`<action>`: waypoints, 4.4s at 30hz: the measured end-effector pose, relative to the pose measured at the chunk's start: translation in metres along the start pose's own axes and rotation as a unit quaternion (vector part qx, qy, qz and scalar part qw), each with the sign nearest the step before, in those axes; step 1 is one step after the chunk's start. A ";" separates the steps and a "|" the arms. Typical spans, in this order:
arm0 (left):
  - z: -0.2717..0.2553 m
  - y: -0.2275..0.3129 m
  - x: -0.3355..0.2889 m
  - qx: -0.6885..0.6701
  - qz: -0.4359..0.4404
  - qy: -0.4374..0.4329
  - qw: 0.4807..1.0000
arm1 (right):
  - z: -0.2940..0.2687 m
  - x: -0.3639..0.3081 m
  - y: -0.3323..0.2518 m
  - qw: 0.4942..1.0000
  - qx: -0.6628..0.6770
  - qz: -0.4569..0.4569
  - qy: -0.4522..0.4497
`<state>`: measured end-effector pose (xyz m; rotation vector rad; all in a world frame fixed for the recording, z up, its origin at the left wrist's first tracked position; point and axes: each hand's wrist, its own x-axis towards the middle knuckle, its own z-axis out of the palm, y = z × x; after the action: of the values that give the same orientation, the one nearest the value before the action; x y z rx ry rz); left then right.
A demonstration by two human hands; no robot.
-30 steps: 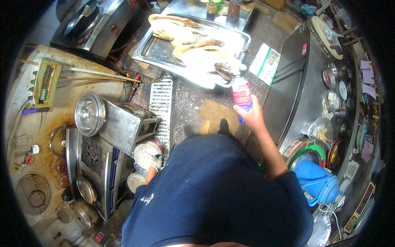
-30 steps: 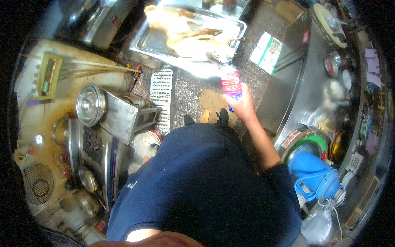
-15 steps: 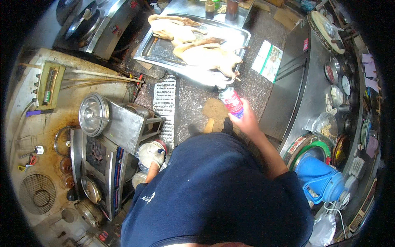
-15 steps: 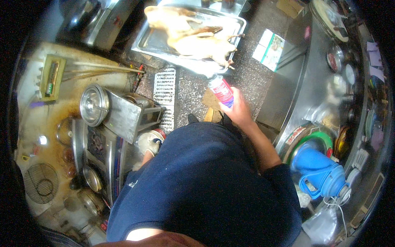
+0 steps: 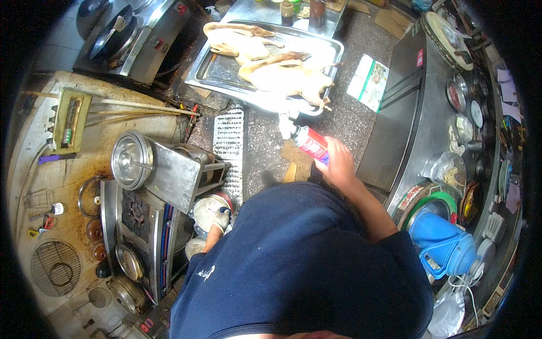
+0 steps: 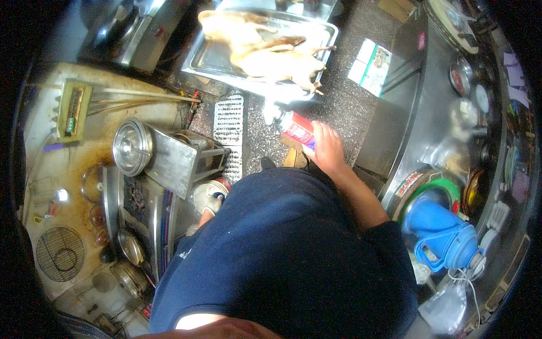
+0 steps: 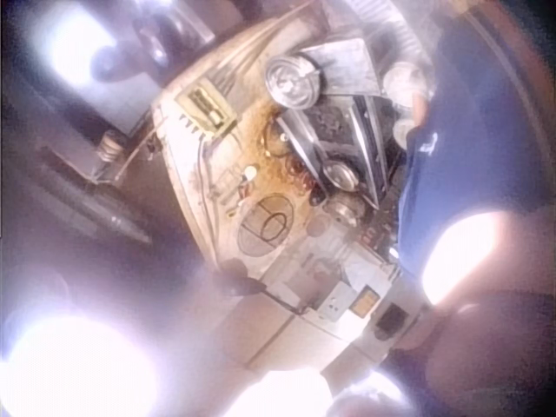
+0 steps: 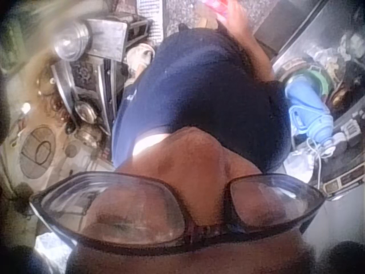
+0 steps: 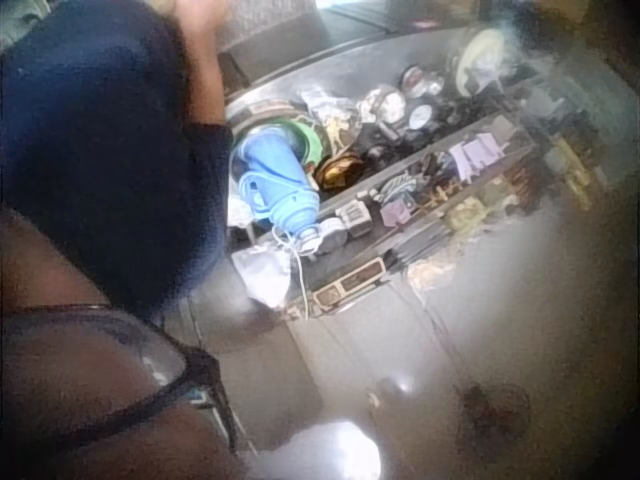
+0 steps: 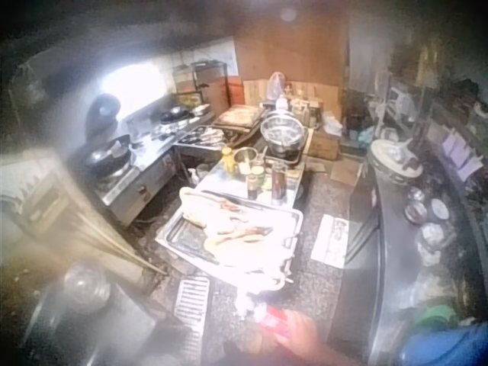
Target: The person uses a handheld blowtorch to singe the skin of whole plucked birds placed on a metal tray. They repeatedly move the flame across the surface of the birds, adjusting their position with gloved hands to cover different areas.
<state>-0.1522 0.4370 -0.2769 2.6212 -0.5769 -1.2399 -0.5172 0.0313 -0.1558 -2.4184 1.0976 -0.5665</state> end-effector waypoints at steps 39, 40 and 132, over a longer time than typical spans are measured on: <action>0.004 -0.020 0.032 0.054 0.038 -0.006 0.998 | -0.033 -0.013 -0.002 0.998 0.038 0.046 0.028; 0.005 -0.019 0.029 0.047 0.029 0.003 0.998 | -0.033 -0.014 -0.003 0.995 0.061 0.071 0.031; -0.175 0.569 0.212 0.213 0.568 0.060 0.793 | -0.097 0.067 -0.059 0.949 0.096 0.294 -0.055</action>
<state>-0.0457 -0.1681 -0.1293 1.8381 -2.1409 -0.5335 -0.4914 -0.0052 -0.0315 -1.8016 1.5416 -0.3113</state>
